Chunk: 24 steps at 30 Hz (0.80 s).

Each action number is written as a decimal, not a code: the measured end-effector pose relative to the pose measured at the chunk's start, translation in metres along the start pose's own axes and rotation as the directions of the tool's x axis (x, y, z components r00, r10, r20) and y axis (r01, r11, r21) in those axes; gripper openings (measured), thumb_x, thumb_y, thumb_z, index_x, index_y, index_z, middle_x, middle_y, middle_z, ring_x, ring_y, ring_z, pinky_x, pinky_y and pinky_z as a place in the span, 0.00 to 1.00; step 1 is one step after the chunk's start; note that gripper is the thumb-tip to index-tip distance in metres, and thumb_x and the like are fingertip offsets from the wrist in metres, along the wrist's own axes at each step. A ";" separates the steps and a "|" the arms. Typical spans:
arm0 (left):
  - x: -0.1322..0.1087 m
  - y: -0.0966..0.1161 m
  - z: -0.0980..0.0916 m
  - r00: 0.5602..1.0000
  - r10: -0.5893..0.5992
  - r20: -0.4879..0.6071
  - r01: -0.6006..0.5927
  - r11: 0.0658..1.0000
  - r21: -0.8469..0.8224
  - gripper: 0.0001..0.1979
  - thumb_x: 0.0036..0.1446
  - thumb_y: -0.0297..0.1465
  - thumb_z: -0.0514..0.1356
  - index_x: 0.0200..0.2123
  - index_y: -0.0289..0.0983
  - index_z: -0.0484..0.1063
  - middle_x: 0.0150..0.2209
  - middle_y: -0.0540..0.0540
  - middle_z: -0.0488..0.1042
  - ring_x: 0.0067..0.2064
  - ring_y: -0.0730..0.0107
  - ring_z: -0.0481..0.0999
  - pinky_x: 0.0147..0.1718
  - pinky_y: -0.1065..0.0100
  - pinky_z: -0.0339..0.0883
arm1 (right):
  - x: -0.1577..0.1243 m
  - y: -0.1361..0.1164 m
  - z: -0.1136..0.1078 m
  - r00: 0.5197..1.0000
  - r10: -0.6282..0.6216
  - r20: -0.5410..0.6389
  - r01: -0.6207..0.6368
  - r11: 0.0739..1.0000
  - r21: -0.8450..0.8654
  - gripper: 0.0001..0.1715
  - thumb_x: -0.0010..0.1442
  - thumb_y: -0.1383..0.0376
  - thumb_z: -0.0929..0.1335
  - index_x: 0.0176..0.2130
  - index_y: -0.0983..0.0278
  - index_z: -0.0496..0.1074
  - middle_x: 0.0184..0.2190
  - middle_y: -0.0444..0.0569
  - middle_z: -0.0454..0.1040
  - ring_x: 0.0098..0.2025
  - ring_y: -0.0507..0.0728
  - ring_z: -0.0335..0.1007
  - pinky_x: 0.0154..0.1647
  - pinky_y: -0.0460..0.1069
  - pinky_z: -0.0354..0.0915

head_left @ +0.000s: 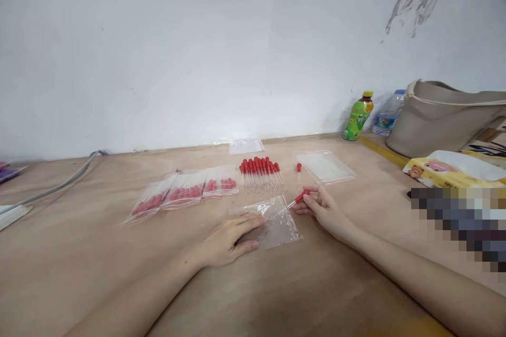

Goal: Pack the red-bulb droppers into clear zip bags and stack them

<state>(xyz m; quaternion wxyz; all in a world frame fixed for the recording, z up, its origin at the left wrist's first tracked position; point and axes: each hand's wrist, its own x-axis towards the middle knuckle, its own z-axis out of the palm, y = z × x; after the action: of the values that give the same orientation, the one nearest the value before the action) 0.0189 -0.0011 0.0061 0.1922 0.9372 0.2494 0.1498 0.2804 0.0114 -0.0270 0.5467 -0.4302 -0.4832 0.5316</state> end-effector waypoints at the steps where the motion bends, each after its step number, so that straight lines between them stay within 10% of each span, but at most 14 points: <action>1: 0.000 0.000 0.000 1.000 -0.002 0.000 0.002 1.000 0.002 0.24 0.59 0.33 0.52 0.58 0.41 0.52 0.54 0.45 0.62 0.55 0.65 0.61 0.54 0.61 0.53 | 0.000 -0.002 -0.004 0.999 0.015 0.051 -0.013 0.999 -0.040 0.26 0.45 0.51 0.68 0.37 0.61 0.56 0.28 0.43 0.70 0.29 0.51 0.70 0.36 0.52 0.66; 8: -0.001 -0.001 0.002 1.000 -0.020 0.010 0.020 0.999 0.031 0.23 0.59 0.34 0.51 0.58 0.41 0.51 0.56 0.45 0.60 0.56 0.63 0.59 0.54 0.59 0.52 | -0.003 -0.019 -0.026 0.913 0.087 0.398 0.115 0.883 -0.455 0.17 0.46 0.55 0.69 0.33 0.65 0.68 0.28 0.45 0.70 0.28 0.49 0.64 0.28 0.45 0.60; 18: 0.000 -0.001 0.002 1.000 0.005 0.029 -0.006 0.999 0.036 0.23 0.60 0.32 0.50 0.58 0.42 0.51 0.56 0.46 0.60 0.56 0.65 0.59 0.55 0.60 0.51 | -0.006 -0.018 -0.003 0.830 -0.076 0.553 0.366 0.822 -0.437 0.10 0.51 0.60 0.67 0.29 0.65 0.70 0.35 0.49 0.67 0.36 0.52 0.64 0.35 0.48 0.61; 24: 0.002 -0.002 0.000 1.000 -0.009 0.020 0.009 1.000 0.020 0.23 0.60 0.32 0.51 0.58 0.41 0.51 0.55 0.46 0.61 0.55 0.66 0.60 0.55 0.62 0.52 | -0.009 -0.014 0.009 0.791 0.081 0.606 0.075 0.971 -0.228 0.12 0.52 0.57 0.66 0.31 0.65 0.65 0.33 0.46 0.68 0.30 0.49 0.65 0.30 0.46 0.62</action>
<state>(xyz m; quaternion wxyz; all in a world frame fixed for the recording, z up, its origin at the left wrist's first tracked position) 0.0200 0.0018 0.0057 0.1862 0.9393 0.2532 0.1372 0.2745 0.0011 -0.0125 0.3041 -0.2989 -0.6935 0.5806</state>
